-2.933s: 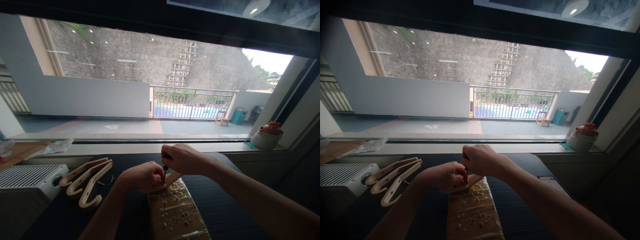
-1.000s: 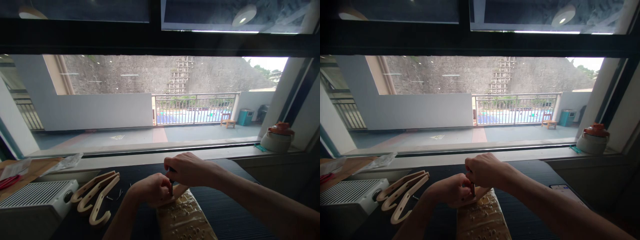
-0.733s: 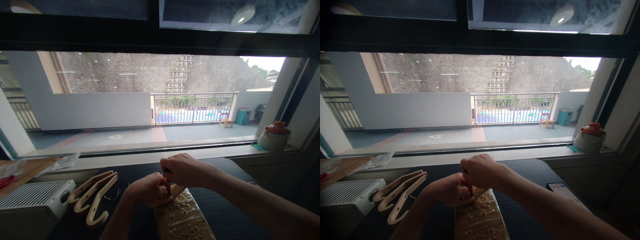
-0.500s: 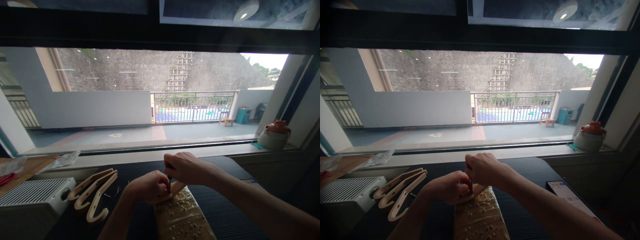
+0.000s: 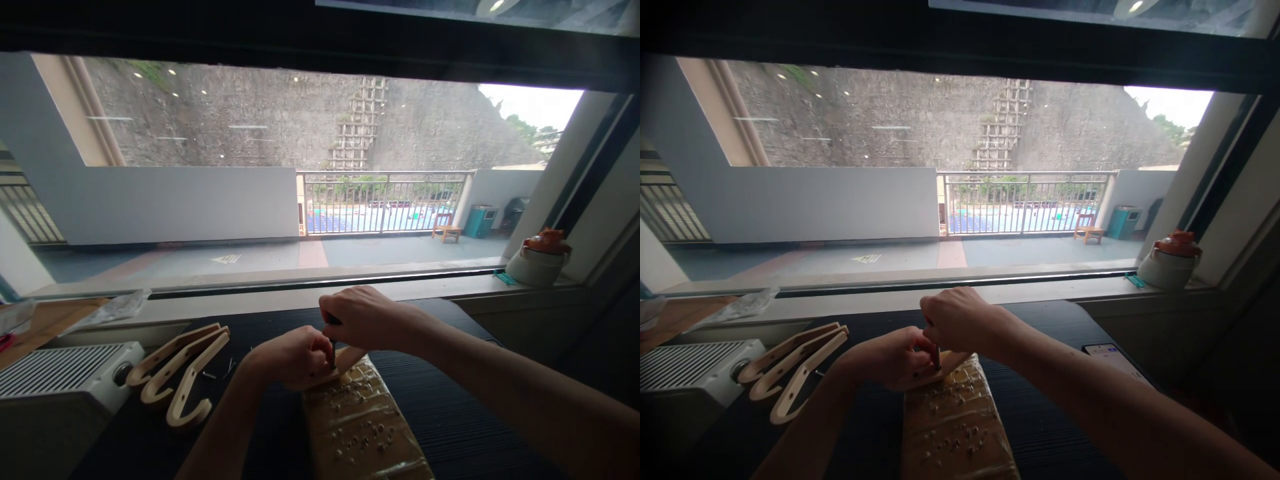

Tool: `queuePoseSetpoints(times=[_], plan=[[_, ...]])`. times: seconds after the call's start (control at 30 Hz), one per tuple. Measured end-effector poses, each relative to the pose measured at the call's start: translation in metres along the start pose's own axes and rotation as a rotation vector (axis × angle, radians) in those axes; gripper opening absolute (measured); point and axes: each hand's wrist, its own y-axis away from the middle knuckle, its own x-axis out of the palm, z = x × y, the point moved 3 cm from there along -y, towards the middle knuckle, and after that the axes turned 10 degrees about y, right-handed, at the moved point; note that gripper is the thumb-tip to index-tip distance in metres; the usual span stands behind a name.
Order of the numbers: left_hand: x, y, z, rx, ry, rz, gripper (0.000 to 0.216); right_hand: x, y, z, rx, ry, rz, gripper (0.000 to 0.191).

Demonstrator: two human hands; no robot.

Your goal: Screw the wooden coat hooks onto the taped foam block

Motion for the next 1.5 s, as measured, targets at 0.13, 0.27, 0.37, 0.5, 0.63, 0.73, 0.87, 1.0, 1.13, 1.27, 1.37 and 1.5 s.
queuePoseSetpoints(times=[0.13,0.27,0.37,0.5,0.63,0.73,0.87,1.0,1.13,1.27,1.37,1.5], plan=[[0.000,0.001,-0.001,-0.007,0.001,0.002,0.028,0.004,0.000,-0.005,0.072,0.005,0.004,0.022],[-0.001,0.000,-0.002,0.003,-0.015,0.003,0.028,-0.001,0.004,-0.006,0.035,-0.005,-0.004,0.024],[-0.001,0.000,-0.003,0.030,-0.017,0.016,0.027,-0.007,0.008,-0.005,-0.020,-0.059,-0.010,0.026],[-0.001,0.000,-0.004,0.046,-0.004,0.027,0.026,-0.009,0.009,0.000,-0.058,-0.099,-0.007,0.024],[-0.002,0.000,-0.002,0.035,0.009,0.025,0.025,-0.003,0.009,0.002,-0.051,-0.106,-0.012,0.025],[-0.001,-0.001,0.000,0.020,0.016,0.020,0.024,0.004,0.010,-0.002,0.034,-0.112,-0.023,0.024],[0.001,-0.003,0.005,-0.010,0.038,0.025,0.026,0.011,0.012,-0.008,0.158,-0.132,-0.031,0.021],[-0.002,-0.001,0.003,-0.009,0.093,0.024,0.023,0.009,0.012,0.000,0.162,-0.120,-0.090,0.017],[-0.016,0.009,0.000,0.020,0.178,-0.012,0.029,0.007,0.013,0.011,0.112,-0.265,-0.169,0.013],[-0.022,0.024,0.009,0.152,0.389,-0.251,0.041,0.018,0.015,0.008,0.150,-0.416,-0.212,0.022],[-0.012,0.036,0.022,0.239,0.548,-0.503,0.037,0.029,0.015,0.003,0.200,-0.464,-0.270,0.024],[0.010,0.043,0.033,0.265,0.629,-0.569,0.032,0.039,0.017,-0.002,0.188,-0.561,-0.304,0.021]])
